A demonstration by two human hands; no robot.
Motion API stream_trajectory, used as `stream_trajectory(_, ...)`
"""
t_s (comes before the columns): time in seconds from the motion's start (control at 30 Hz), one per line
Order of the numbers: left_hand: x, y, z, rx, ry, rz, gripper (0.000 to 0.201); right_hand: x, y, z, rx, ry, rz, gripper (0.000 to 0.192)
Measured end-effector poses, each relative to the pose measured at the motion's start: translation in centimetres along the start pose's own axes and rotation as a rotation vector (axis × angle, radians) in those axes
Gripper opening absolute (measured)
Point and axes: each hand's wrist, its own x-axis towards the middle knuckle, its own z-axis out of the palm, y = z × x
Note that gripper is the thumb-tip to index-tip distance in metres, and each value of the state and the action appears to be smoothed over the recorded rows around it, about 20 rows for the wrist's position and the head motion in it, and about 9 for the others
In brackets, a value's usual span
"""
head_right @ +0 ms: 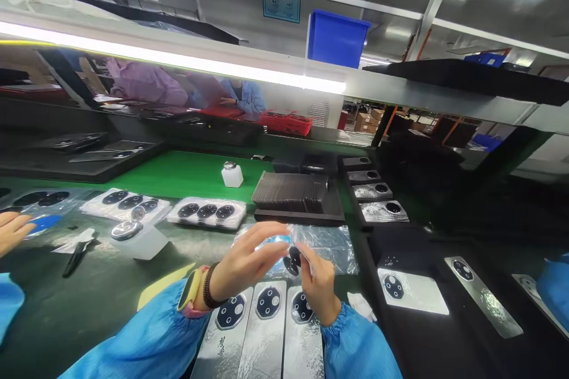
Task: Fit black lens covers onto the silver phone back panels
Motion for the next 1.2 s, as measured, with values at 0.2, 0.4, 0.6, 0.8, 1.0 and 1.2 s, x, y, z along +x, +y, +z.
stream_trajectory(0.2,1.1,0.7,-0.4,0.185,0.031,0.091,0.021,-0.2,-0.4,0.1,0.009,-0.071,-0.053,0.035)
stream_trajectory(0.4,0.9,0.5,-0.3,0.164,-0.042,0.089,0.027,-0.2,-0.6,0.0,0.019,-0.106,-0.056,0.031)
stream_trajectory(0.6,0.8,0.8,-0.2,-0.044,-0.168,0.034,0.029,-0.1,-0.8,-0.2,0.150,-0.208,0.039,0.026)
stream_trajectory(0.8,0.3,0.1,0.2,0.016,-0.144,-0.015,0.028,-0.1,-0.7,-0.4,0.398,-0.444,0.241,0.055)
stream_trajectory(1.0,0.0,-0.4,0.6,-0.048,-0.210,-0.029,0.028,-1.0,-0.3,-0.3,0.855,-0.488,0.656,0.082)
stream_trajectory(1.2,0.1,-0.6,0.7,-0.225,-0.276,-0.119,0.030,-0.4,-0.4,0.0,0.751,-0.398,0.711,0.073)
